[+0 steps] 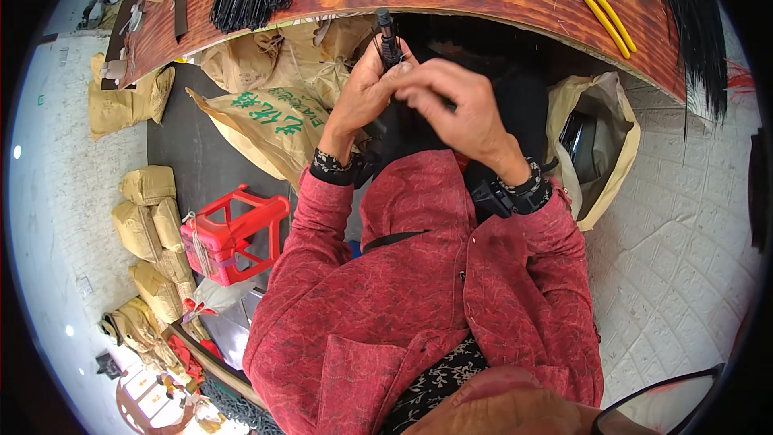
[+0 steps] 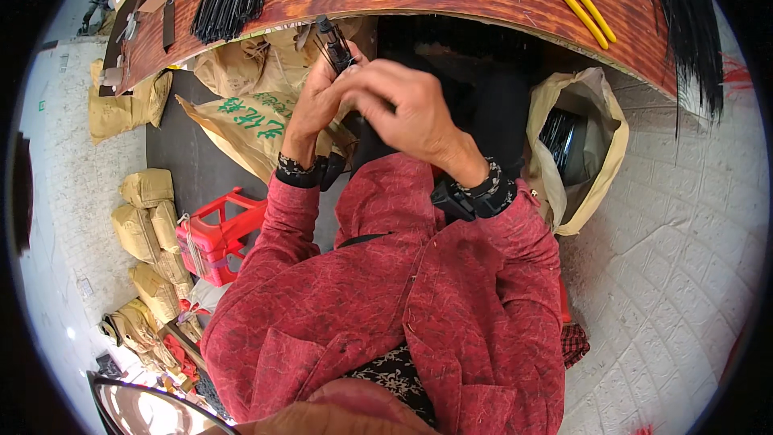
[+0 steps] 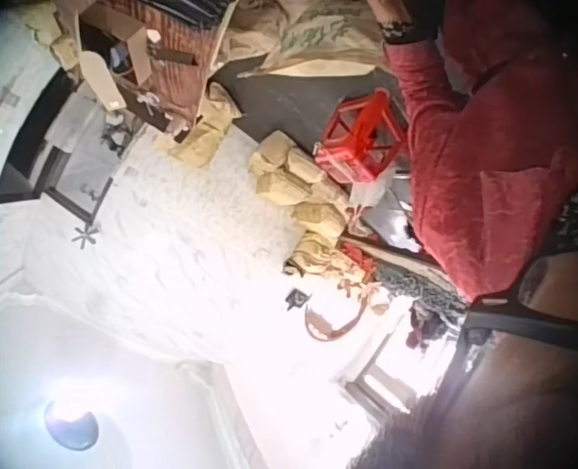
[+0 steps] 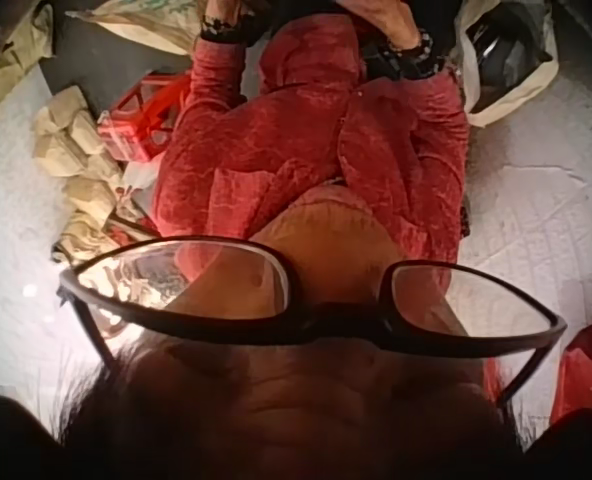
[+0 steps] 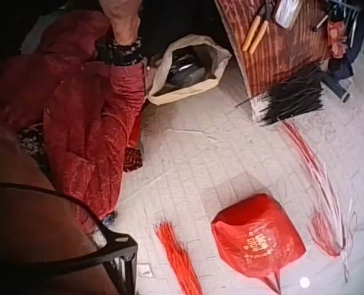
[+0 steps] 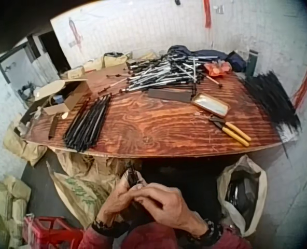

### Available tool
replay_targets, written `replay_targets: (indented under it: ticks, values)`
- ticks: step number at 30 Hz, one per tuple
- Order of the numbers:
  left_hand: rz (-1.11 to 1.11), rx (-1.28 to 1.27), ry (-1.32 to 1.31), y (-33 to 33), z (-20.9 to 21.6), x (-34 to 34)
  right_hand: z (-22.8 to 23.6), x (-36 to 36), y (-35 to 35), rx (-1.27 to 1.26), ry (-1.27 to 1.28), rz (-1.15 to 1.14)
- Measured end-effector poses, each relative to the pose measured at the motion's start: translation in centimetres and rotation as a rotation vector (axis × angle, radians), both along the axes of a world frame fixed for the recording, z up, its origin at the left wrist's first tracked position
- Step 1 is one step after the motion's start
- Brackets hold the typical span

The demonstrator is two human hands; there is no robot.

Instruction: The person is bundling, trimming, and taping black synthetic fibers or bristles at a production workbench.

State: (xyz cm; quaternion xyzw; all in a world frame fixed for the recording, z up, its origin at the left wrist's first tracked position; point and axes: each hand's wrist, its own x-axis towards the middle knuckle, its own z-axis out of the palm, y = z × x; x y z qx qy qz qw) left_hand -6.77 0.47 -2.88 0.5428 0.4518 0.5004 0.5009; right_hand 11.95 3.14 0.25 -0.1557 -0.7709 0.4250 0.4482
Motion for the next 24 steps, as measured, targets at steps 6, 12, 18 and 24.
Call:
replay_targets:
  ticks: [6,12,18,24]
  values:
    - [-0.054,-0.024,-0.132,-0.9,-0.4,-0.4,-1.1,-0.1,0.5,-0.469,0.023,-0.143]
    - [0.111,0.124,0.145,-0.4,-0.5,0.9,-1.3,-0.3,0.6,-0.215,-0.058,-0.134]
    - [0.042,0.022,0.151,-0.4,-0.5,0.6,-2.5,0.0,1.6,-0.48,0.081,-0.14]
    - [0.054,0.154,0.124,0.1,-0.7,1.9,-2.4,0.1,2.5,-0.519,0.06,-0.152]
